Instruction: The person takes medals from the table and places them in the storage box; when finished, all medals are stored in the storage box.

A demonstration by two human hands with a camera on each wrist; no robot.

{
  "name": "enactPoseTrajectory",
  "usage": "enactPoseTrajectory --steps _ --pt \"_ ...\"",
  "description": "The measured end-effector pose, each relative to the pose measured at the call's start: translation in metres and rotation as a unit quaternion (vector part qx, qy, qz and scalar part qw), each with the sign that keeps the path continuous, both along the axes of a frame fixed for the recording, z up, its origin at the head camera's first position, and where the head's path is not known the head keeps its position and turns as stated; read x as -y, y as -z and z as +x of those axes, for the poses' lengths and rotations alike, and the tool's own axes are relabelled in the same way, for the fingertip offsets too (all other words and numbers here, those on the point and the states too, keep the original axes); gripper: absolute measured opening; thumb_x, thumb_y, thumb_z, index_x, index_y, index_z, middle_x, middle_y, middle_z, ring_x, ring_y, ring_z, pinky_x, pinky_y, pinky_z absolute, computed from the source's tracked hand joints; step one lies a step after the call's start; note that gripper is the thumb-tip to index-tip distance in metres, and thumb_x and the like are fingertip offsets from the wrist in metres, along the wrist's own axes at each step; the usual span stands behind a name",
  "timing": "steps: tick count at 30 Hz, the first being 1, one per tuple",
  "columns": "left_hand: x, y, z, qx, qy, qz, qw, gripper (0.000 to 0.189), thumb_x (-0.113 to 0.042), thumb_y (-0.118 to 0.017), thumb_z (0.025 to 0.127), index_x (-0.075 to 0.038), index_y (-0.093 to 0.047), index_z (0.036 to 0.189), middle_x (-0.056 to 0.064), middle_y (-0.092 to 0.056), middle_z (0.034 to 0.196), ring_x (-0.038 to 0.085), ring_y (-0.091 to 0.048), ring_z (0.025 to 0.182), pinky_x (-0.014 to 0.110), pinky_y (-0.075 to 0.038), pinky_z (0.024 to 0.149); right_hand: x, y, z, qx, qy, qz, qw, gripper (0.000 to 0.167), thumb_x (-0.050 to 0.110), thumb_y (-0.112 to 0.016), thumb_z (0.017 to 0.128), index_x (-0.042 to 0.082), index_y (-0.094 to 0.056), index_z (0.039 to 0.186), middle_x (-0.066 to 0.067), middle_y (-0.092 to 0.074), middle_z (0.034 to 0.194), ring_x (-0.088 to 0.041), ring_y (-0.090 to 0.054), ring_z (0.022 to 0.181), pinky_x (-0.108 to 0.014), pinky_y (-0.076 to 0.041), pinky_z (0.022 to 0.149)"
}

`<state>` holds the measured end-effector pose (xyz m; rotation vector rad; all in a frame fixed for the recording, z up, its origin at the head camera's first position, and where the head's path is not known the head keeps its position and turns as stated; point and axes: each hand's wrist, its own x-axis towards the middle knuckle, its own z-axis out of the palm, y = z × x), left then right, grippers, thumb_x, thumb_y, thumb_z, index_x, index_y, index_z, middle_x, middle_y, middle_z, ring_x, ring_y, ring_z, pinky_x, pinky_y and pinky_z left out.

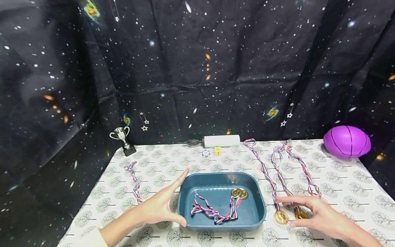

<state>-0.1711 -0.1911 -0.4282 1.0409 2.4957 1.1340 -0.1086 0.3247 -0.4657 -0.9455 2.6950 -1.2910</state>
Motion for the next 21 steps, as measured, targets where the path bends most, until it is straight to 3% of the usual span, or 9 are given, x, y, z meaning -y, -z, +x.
enactPoseTrajectory --steps 5,9,16,21 --pt "0.0 0.004 0.001 0.017 0.006 0.011 0.9998 0.148 -0.038 -0.103 0.065 -0.033 0.0 0.172 0.005 -0.01 0.177 0.028 -0.016 0.16 0.061 -0.019 0.126 0.001 0.008 -0.005 -0.019 -0.03 -0.002 0.9994 0.055 0.021 -0.088 0.087 0.016 -0.071 0.139 -0.001 -0.073 0.134 -0.005 -0.066 0.119 -0.007 -0.043 0.101" --pt "0.001 0.006 0.002 0.019 0.005 0.014 0.9997 0.149 -0.036 -0.104 0.064 -0.033 -0.002 0.172 0.003 -0.01 0.177 0.028 -0.017 0.16 0.063 -0.02 0.125 0.002 0.012 -0.009 -0.018 -0.056 -0.005 0.9983 0.052 0.016 -0.086 0.089 0.013 -0.07 0.139 0.0 -0.075 0.125 -0.012 -0.069 0.105 -0.015 -0.053 0.092" --pt "0.004 0.009 0.002 0.004 0.006 0.003 1.0 0.154 -0.031 -0.105 0.061 -0.031 0.0 0.172 0.006 -0.01 0.177 0.031 -0.018 0.16 0.065 -0.021 0.124 0.003 0.012 -0.014 -0.03 -0.065 0.019 0.9972 0.05 0.019 -0.086 0.09 0.015 -0.071 0.138 0.0 -0.074 0.129 -0.01 -0.067 0.105 -0.014 -0.052 0.091" --pt "0.003 0.009 0.001 0.008 0.011 0.005 0.9999 0.153 -0.03 -0.105 0.062 -0.03 0.0 0.172 0.007 -0.009 0.177 0.031 -0.018 0.16 0.064 -0.02 0.124 0.0 0.009 -0.016 -0.002 -0.077 0.027 0.9967 0.048 0.019 -0.084 0.092 0.016 -0.071 0.138 0.0 -0.073 0.132 -0.008 -0.066 0.11 -0.015 -0.052 0.092"
